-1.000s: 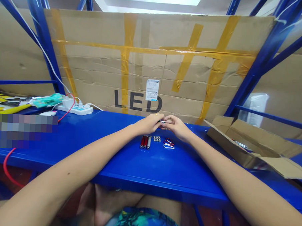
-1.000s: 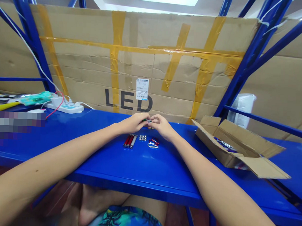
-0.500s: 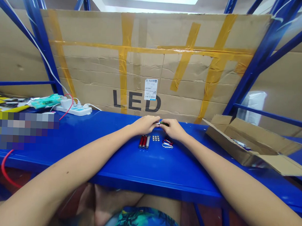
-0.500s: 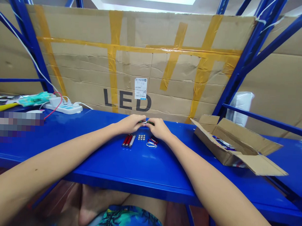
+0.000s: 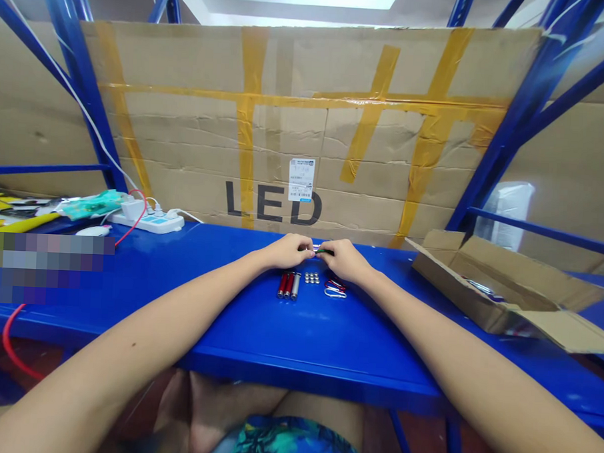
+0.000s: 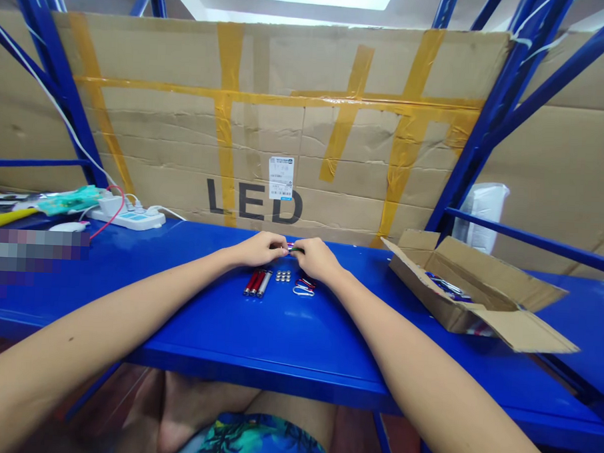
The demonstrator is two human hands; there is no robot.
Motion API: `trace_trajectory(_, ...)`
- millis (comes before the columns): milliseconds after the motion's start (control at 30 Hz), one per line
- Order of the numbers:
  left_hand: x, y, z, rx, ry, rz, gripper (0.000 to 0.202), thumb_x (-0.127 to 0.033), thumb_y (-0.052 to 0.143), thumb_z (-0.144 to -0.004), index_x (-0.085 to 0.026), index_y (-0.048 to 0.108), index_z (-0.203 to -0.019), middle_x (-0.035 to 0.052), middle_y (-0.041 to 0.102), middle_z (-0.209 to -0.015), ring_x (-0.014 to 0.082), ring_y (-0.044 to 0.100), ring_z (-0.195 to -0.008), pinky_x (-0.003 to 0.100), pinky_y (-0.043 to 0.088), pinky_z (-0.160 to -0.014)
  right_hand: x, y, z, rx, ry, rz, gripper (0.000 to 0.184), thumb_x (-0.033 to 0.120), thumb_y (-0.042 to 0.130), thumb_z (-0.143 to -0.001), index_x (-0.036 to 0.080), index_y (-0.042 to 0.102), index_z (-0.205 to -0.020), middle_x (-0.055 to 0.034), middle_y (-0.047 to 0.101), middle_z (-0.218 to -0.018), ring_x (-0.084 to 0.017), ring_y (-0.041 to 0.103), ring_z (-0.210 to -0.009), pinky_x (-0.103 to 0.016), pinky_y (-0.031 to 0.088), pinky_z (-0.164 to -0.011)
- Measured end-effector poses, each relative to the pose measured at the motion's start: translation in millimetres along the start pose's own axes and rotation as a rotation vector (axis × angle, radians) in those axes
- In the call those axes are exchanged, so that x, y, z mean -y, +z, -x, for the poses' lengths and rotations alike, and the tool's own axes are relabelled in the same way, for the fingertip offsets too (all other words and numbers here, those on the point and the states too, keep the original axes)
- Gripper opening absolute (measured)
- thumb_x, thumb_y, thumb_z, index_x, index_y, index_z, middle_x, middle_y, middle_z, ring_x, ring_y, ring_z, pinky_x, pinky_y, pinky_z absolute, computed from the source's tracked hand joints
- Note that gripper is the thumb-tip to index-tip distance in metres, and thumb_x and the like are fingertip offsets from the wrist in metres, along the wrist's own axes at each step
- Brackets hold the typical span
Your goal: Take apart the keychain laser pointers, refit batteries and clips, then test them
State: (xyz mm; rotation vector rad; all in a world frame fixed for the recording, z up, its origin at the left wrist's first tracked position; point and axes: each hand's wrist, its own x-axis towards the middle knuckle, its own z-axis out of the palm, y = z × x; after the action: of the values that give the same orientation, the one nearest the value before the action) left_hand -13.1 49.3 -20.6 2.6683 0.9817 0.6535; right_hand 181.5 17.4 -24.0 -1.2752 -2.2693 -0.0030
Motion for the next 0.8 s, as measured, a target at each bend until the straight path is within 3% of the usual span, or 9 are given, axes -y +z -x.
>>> trace_trajectory(100, 0, -3.6, 3, 0.020, 0.039, -0.232, 0.019, -0.033, 0.053, -0.085, -0.023, 0.067, -0.095, 0.0039, 0.068, -0.089, 0.0199, 0.060, -0.080, 0.029, 0.039, -0.067, -4, -4, 0, 0.037, 0.065, 0.014, 0.018, 0.019, 0.055, -0.083, 0.019, 0.072, -0.077, -0.0074, 0.071, -0.074, -0.019, 0.059, -0.065, -0.028, 0.036, -0.061)
trace_trajectory(200, 1, -5.1, 2, 0.059, 0.144, -0.408, 0.016, -0.022, 0.052, -0.083, -0.022, 0.067, -0.088, 0.0059, 0.065, -0.085, 0.0208, 0.059, -0.079, 0.029, 0.038, -0.065, -9, -9, 1, 0.037, 0.110, 0.002, 0.019, 0.019, 0.055, -0.083, 0.019, 0.069, -0.070, -0.0060, 0.069, -0.069, -0.019, 0.058, -0.062, -0.028, 0.036, -0.060)
trace_trajectory(433, 3, 0.2, -14, 0.097, 0.298, -0.441, 0.016, -0.008, 0.055, -0.077, -0.018, 0.065, -0.069, 0.0074, 0.061, -0.073, 0.0219, 0.056, -0.077, 0.031, 0.039, -0.069, -9, -8, 3, 0.086, 0.106, -0.042, 0.019, 0.017, 0.055, -0.082, 0.019, 0.067, -0.067, -0.0045, 0.069, -0.068, -0.018, 0.057, -0.060, -0.028, 0.035, -0.058)
trace_trajectory(600, -1, -0.1, -13, 0.110, 0.232, -0.410, 0.016, -0.005, 0.056, -0.075, -0.017, 0.064, -0.069, 0.0068, 0.062, -0.070, 0.0217, 0.057, -0.075, 0.031, 0.040, -0.070, -9, -6, 2, 0.081, 0.100, -0.045, 0.019, 0.015, 0.055, -0.082, 0.019, 0.064, -0.065, -0.0053, 0.070, -0.071, -0.017, 0.057, -0.062, -0.027, 0.035, -0.058)
trace_trajectory(800, -1, -9.4, -3, 0.081, 0.036, -0.442, 0.014, -0.017, 0.053, -0.081, -0.017, 0.063, -0.091, 0.0104, 0.066, -0.086, 0.0240, 0.060, -0.081, 0.032, 0.042, -0.071, -10, -4, 4, 0.028, 0.088, -0.166, 0.017, 0.012, 0.048, -0.086, 0.020, 0.059, -0.077, -0.0042, 0.072, -0.078, -0.018, 0.063, -0.074, -0.027, 0.043, -0.068)
